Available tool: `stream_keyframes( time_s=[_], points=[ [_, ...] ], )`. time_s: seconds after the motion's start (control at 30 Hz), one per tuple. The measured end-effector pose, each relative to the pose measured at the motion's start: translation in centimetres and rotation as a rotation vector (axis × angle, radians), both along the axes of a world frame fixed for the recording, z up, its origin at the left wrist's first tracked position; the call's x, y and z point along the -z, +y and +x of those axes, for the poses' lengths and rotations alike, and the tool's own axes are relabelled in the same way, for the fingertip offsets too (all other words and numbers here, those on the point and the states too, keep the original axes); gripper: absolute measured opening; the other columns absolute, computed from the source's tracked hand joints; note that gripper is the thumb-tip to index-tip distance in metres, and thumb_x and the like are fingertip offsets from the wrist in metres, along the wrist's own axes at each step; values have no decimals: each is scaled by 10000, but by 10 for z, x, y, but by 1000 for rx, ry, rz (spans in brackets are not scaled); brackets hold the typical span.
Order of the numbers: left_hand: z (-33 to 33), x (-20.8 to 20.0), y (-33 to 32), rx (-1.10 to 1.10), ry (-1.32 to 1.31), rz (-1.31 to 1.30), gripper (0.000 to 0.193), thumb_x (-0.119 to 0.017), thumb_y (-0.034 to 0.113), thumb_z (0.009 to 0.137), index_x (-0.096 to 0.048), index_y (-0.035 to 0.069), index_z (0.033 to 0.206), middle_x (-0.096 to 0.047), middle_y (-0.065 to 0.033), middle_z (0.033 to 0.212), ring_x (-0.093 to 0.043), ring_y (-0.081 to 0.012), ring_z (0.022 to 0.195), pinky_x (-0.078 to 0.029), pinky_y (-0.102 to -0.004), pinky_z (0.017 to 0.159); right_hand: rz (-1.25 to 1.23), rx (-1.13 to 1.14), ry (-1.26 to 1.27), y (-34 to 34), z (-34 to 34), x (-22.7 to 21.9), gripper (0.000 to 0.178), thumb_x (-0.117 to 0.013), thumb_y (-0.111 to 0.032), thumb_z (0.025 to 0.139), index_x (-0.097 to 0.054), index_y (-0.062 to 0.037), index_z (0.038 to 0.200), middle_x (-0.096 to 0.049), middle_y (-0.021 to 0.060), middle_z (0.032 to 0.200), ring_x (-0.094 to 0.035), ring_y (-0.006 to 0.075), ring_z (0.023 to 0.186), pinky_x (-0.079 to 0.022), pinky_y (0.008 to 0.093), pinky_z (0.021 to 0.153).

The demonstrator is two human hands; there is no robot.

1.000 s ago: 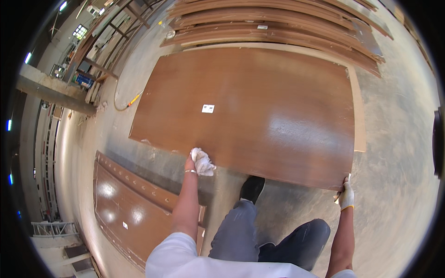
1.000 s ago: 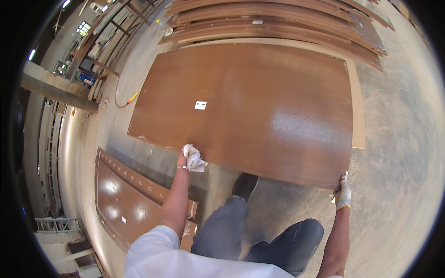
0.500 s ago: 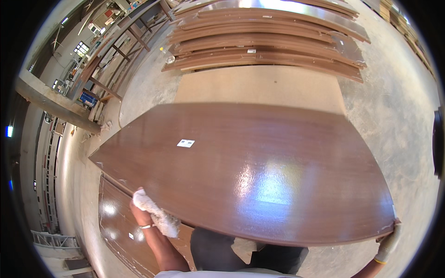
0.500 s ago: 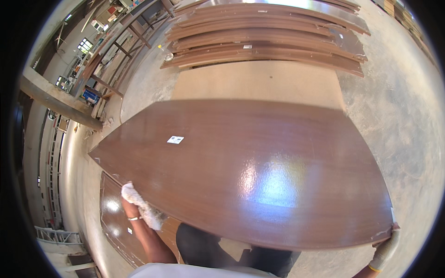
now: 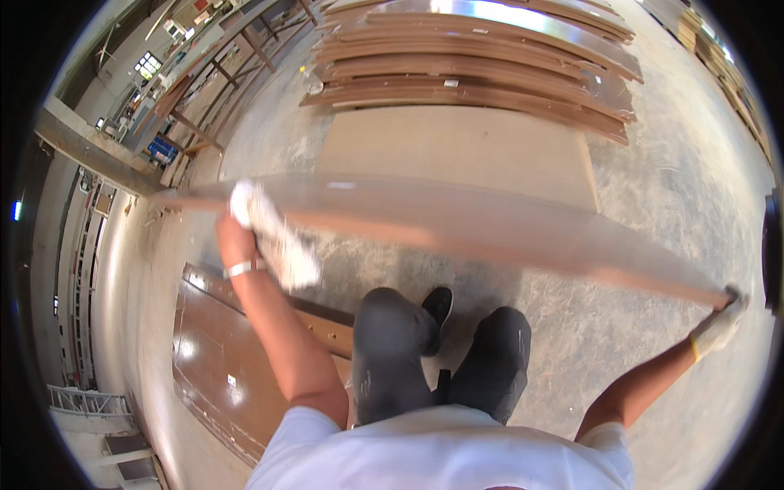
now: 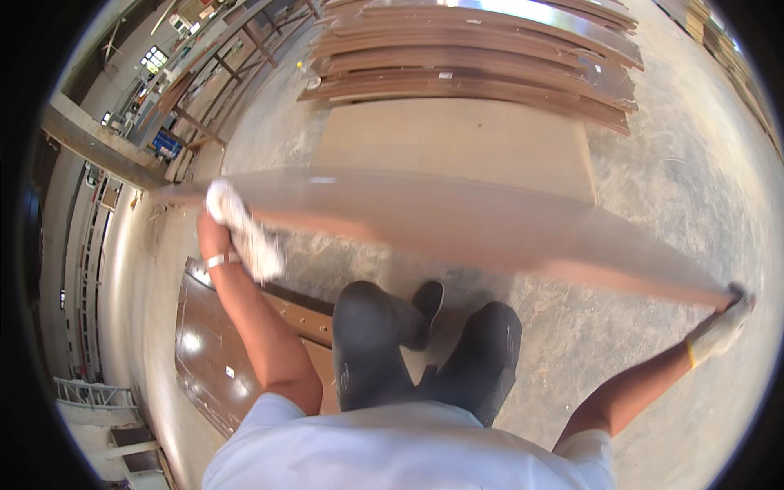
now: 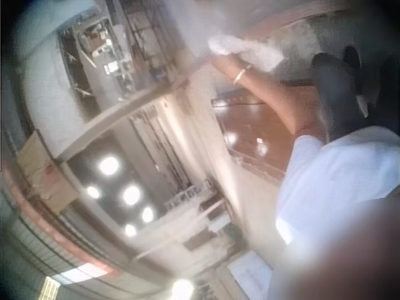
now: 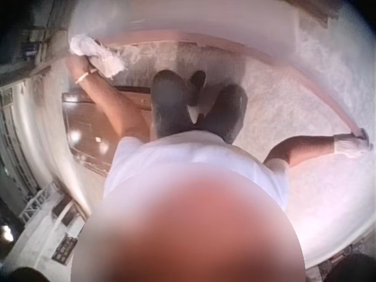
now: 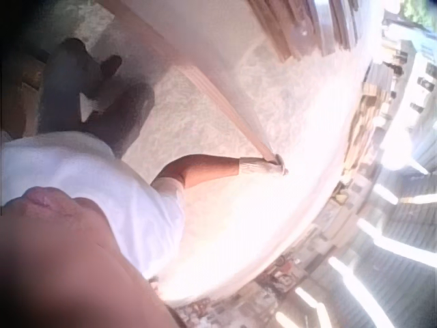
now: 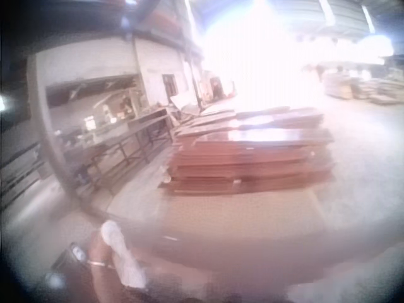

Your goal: The person scrapes residue from a wooden panel with a utility knife, then wipes the surface with a cloth. They apply masking tape to the panel edge and continue wiping the panel. The person handles multiple panels, cleaning and taping them in a workshop setting.

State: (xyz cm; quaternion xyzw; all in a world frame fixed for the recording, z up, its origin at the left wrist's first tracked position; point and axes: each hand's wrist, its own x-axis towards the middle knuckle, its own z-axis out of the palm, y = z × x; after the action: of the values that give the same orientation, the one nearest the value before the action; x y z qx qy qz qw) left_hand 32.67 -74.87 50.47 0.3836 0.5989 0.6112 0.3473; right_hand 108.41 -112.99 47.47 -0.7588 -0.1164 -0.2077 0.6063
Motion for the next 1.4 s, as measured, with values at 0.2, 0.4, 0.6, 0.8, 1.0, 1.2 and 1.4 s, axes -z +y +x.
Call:
stream_keyframes(
  time_s=[0.2, 0.4, 0.6, 0.8, 1.0, 1.2, 1.4],
  points=[
    [75, -39, 89, 3, 28, 514, 388, -676, 342, 1011, -697, 25, 1234, -713, -172, 1092, -728, -296, 904, -606, -426, 795, 271, -549, -237, 103, 125, -28, 632, -393, -468, 1088, -649, 69, 1300, -714, 212, 1271, -645, 325, 1220, -449, 432, 1124],
    [80, -43, 147, -660, 1147, 697, 351, -521, 401, 1036, -827, 233, 995, -697, -169, 1063, -604, -388, 930, -488, -494, 817, -542, 82, -771, 139, 178, 32, 368, -576, -181, 1040, -513, -5, 1357, -674, 225, 1303, -687, 377, 1159, -551, 461, 965],
    [54, -73, 228, -350, 1263, 1438, 354, -544, 286, 987, -702, 116, 720, -645, -49, 712, -579, -236, 664, -478, -412, 670, -86, -126, -391, 184, 189, 67, 368, -512, -228, 1067, -481, -32, 1378, -628, 215, 1339, -663, 371, 1194, -555, 473, 957],
    [70, -81, 223, -42, 866, 1162, 378, -534, 223, 1008, -671, -15, 749, -605, -67, 636, -555, -132, 614, -482, -312, 613, 346, -483, -201, 185, 172, 57, 420, -431, -330, 1084, -473, -98, 1432, -520, 172, 1510, -590, 321, 1322, -548, 482, 1034],
    [50, -82, 196, -6, 758, 1121, 428, -509, 175, 1022, -699, -69, 726, -694, -86, 673, -589, -131, 598, -471, -303, 587, 498, -483, -43, 160, 147, 60, 600, -552, -466, 1004, -487, -124, 1492, -522, 171, 1536, -543, 385, 1375, -489, 575, 1122],
    [43, -86, 200, -32, 816, 1178, 371, -517, 105, 1001, -697, -67, 725, -693, -91, 695, -598, -134, 604, -468, -285, 587, 278, -436, -55, 171, 161, 49, 499, -469, -358, 1071, -464, -71, 1479, -528, 173, 1509, -558, 335, 1355, -513, 505, 1103],
    [27, -101, 264, -117, 1208, 1280, 97, -652, 58, 951, -690, -1, 885, -768, -103, 869, -696, -179, 712, -538, -283, 650, 158, -464, -25, 195, 183, 35, 434, -419, -288, 1100, -451, -56, 1466, -528, 168, 1488, -574, 304, 1329, -538, 465, 1067]
  ],
)
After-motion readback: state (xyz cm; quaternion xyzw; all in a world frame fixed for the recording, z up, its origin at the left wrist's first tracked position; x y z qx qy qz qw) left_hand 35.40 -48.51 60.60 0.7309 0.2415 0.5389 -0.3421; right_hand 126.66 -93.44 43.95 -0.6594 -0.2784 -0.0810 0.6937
